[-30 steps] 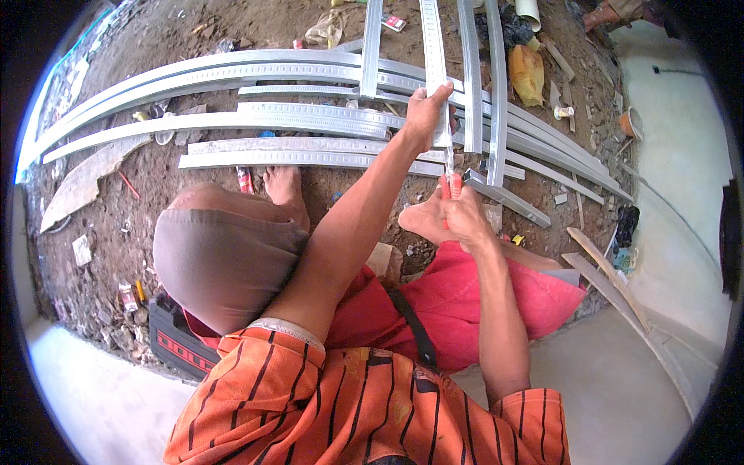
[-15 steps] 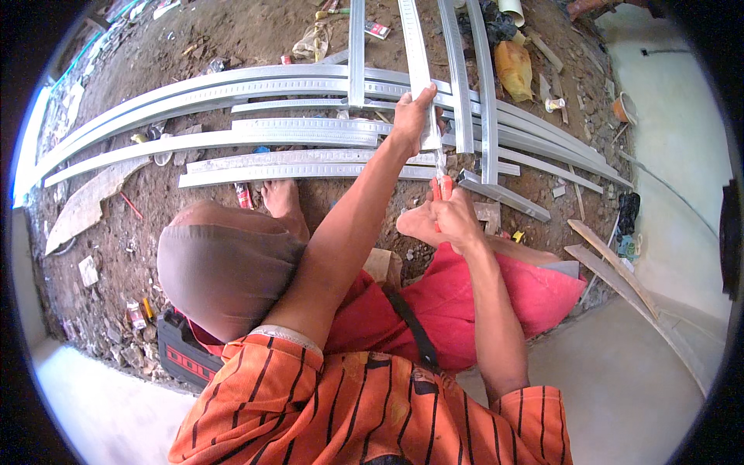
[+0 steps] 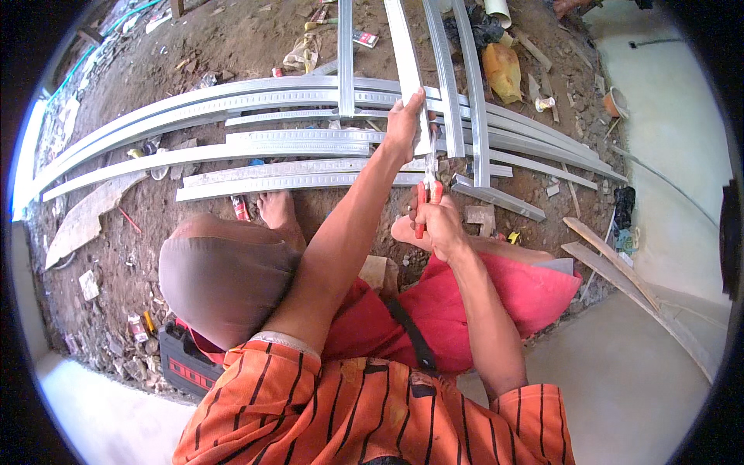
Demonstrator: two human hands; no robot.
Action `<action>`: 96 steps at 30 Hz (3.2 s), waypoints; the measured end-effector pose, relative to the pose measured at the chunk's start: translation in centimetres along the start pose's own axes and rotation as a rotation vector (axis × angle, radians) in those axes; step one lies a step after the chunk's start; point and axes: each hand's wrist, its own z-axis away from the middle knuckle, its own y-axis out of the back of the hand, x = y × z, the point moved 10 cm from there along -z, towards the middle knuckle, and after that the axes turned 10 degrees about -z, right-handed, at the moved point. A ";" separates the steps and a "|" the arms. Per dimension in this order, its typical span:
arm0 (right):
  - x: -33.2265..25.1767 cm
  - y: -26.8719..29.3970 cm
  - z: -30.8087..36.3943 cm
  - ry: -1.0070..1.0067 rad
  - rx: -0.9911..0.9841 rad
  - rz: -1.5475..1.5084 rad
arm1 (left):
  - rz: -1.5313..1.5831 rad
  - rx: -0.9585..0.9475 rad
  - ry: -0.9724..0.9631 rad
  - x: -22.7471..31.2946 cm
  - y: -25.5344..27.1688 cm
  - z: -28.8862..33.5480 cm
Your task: The person sits on the floor and uses red-handled tin snips to cut long silver metal studs into shorter pieces. The person repeatedly picks up a stud, positions the snips, and cuts the metal, placing the cut pieces aside.
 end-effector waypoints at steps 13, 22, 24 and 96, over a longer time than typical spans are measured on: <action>-4.0 -3.1 2.4 -0.267 0.014 -0.414 | -0.012 -0.017 0.001 0.1 0.2 -0.1; -3.2 -2.4 1.0 -0.239 -0.025 -0.422 | -0.002 -0.040 0.009 0.1 -0.1 -0.3; -3.3 -2.4 1.1 -0.204 0.039 -0.434 | 0.000 -0.036 0.011 0.1 0.0 -0.1; -7.8 -2.1 3.0 -0.060 -0.175 0.078 | -0.007 -0.041 0.032 2.4 1.5 2.1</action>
